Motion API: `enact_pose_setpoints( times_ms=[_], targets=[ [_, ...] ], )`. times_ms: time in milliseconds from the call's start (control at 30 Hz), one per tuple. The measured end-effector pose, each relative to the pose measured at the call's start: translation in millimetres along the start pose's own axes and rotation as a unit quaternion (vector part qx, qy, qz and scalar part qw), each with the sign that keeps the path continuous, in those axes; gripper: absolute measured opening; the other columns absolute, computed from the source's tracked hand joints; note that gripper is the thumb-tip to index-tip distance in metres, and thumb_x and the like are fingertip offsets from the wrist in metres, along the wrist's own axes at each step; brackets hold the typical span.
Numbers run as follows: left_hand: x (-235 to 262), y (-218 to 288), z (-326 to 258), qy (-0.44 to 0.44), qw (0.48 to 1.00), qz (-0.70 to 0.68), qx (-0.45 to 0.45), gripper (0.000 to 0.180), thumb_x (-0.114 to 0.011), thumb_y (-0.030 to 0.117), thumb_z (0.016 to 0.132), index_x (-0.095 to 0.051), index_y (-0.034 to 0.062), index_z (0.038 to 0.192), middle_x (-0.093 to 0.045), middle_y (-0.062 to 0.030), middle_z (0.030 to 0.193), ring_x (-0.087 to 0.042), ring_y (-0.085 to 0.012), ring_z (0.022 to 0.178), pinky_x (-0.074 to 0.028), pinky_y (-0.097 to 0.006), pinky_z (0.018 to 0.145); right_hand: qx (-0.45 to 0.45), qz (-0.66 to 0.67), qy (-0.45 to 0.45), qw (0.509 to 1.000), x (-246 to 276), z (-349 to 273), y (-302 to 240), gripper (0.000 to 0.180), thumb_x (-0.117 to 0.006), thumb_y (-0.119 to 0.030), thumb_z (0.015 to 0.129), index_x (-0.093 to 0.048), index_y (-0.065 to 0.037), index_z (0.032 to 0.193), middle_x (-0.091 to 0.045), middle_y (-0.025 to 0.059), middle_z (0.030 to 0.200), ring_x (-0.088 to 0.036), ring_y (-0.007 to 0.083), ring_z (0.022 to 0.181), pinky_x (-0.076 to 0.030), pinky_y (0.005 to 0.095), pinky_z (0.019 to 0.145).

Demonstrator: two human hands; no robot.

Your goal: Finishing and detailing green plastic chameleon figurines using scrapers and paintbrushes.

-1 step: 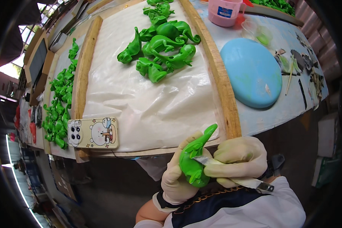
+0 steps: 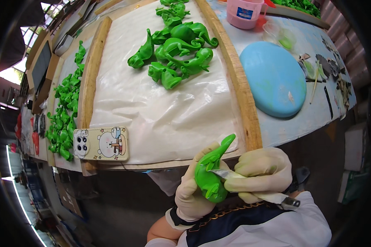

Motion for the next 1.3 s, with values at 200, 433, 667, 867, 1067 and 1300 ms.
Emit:
enact_pose_setpoints(
  times_ms=[200, 433, 667, 867, 1067, 1300],
  targets=[
    [-6.1, 4.6, -2.7, 0.040, 0.999, 0.001, -0.009, 0.081, -0.064, 0.036, 0.063, -0.025, -0.0001, 0.124, -0.048, -0.0122, 0.098, -0.051, -0.0202, 0.080, -0.042, -0.030, 0.067, -0.132, 0.079, 0.097, 0.983, 9.5, 1.5, 4.2, 0.011, -0.057, -0.003, 0.075, -0.057, 0.007, 0.081, -0.050, 0.0075, 0.058, -0.050, 0.0089, 0.054, -0.032, 0.0219, 0.040],
    [-5.0, 10.8, 0.8, 0.020, 0.996, 0.078, -0.039, 0.061, -0.055, 0.029, 0.069, -0.035, 0.0002, 0.118, -0.050, -0.0123, 0.083, -0.049, -0.0195, 0.072, -0.040, -0.028, 0.063, 0.006, 0.071, 0.166, 0.983, 12.6, 8.6, -2.5, 0.013, -0.057, -0.003, 0.076, -0.056, 0.009, 0.070, -0.048, 0.0074, 0.048, -0.045, 0.0089, 0.041, -0.028, 0.0199, 0.037],
    [-11.7, 13.9, -0.3, 0.087, 0.990, 0.083, -0.070, 0.061, -0.055, 0.030, 0.069, -0.035, -0.0010, 0.117, -0.049, -0.0118, 0.075, -0.046, -0.0181, 0.065, -0.038, -0.028, 0.057, -0.120, 0.070, 0.122, 0.983, 15.8, 1.9, 6.9, 0.024, -0.063, 0.005, 0.066, -0.061, 0.003, 0.089, -0.053, 0.0076, 0.063, -0.051, 0.0087, 0.055, -0.037, 0.0179, 0.046],
    [-5.9, 13.8, 0.3, 0.007, 0.997, 0.051, -0.062, 0.055, -0.051, 0.029, 0.073, -0.035, -0.0007, 0.117, -0.049, -0.0125, 0.079, -0.046, -0.0181, 0.065, -0.038, -0.028, 0.057, -0.265, 0.222, 0.035, 0.938, -1.9, -13.4, 25.7, 0.025, -0.065, 0.001, 0.063, -0.063, -0.004, 0.087, -0.057, 0.0074, 0.071, -0.054, 0.0123, 0.061, -0.042, 0.0205, 0.053],
    [-7.2, 8.3, -1.8, 0.058, 0.997, 0.054, -0.020, 0.074, -0.062, 0.031, 0.066, -0.027, 0.0002, 0.123, -0.050, -0.0122, 0.087, -0.051, -0.0188, 0.076, -0.042, -0.029, 0.067, -0.039, 0.035, 0.143, 0.988, 13.1, 7.8, 5.4, 0.013, -0.059, -0.003, 0.072, -0.061, 0.006, 0.081, -0.054, 0.0077, 0.060, -0.049, 0.0108, 0.046, -0.037, 0.0204, 0.041],
    [-6.4, 10.0, 0.7, -0.008, 0.999, 0.012, -0.048, 0.070, -0.057, 0.031, 0.068, -0.027, -0.0001, 0.123, -0.048, -0.0115, 0.080, -0.049, -0.0196, 0.071, -0.041, -0.029, 0.062, -0.089, 0.127, 0.206, 0.966, 24.8, -1.8, 9.7, 0.016, -0.058, -0.009, 0.072, -0.062, 0.005, 0.078, -0.059, 0.0124, 0.066, -0.055, 0.0176, 0.056, -0.045, 0.0257, 0.052]
  ],
)
Point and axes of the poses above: each hand's wrist, its own z-axis towards the middle knuckle, its own x-axis out of the back of the hand, y = z × x, the point moved 8 cm from there along z, towards the middle knuckle
